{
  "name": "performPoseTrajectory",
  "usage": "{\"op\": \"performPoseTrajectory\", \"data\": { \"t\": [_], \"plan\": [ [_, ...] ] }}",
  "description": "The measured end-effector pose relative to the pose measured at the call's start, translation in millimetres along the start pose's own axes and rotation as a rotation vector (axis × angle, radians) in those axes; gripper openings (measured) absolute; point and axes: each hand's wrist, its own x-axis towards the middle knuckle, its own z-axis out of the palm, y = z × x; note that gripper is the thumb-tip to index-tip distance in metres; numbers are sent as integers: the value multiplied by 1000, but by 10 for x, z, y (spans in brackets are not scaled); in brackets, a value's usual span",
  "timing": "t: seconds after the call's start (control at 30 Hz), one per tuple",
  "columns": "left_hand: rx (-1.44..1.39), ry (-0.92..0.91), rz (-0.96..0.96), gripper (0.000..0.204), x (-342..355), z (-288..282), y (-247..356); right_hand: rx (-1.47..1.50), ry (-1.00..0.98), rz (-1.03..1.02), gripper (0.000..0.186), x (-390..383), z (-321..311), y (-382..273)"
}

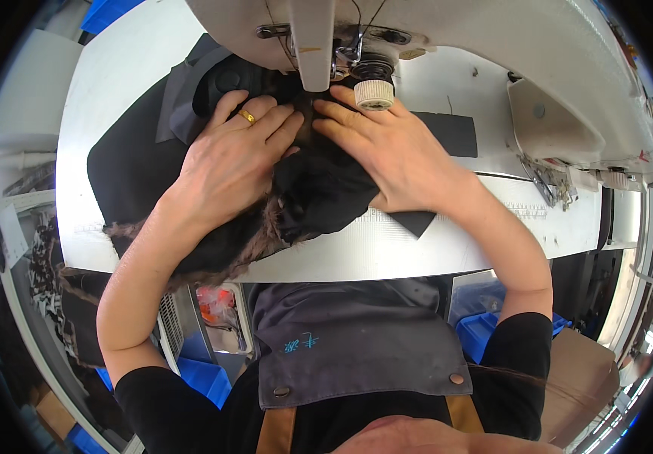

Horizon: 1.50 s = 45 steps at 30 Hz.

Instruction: Sewing a fur-trimmed fabric accessory using an industrial sewing machine.

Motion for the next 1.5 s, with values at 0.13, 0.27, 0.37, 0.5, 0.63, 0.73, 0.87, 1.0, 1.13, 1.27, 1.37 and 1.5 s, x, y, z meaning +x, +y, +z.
{"op": "performPoseTrajectory", "data": {
  "t": [0.13, 0.27, 0.37, 0.5, 0.63, 0.73, 0.87, 1.0, 1.13, 1.27, 1.37, 1.5],
  "plan": [
    [-40, 19, 12, 59, 10, -6, -29, 67, -48, 52, 69, 12, 10, 64],
    [-91, 144, 31, 47, 37, 75, -78, 26, -8, 39, 67, 29, 25, 45],
    [-137, 67, 21, 36, 66, -14, -108, 51, -24, 57, 62, 57, 3, 68],
    [-137, 130, 3, 32, 65, 109, -93, -8, -74, -31, 50, 169, -27, 135],
    [-188, 285, 6, 47, 83, 104, -31, -1, -139, -73, 44, 264, -31, 163],
    [-198, 128, 51, 56, 58, 42, -101, -46, -42, -35, 49, 176, 51, 68],
    [-69, 117, 65, 49, 79, 95, -116, -119, 49, 48, 55, -28, 98, -143],
    [-42, 145, 2, 38, 97, 114, -105, -136, -23, 75, 72, -73, 119, -162],
    [-46, 144, -6, 37, 104, 122, -127, -140, -1, 82, 69, -79, 148, -162],
    [-121, 132, -14, 36, 112, 108, -124, -38, 48, 101, 67, -80, 147, -137],
    [-145, 131, -17, 35, 127, 113, -115, 35, 53, 131, 72, -45, 116, -135],
    [-176, 108, -37, 36, 112, 114, -123, -25, -54, 110, 75, -1, 39, -154]
  ]
}}
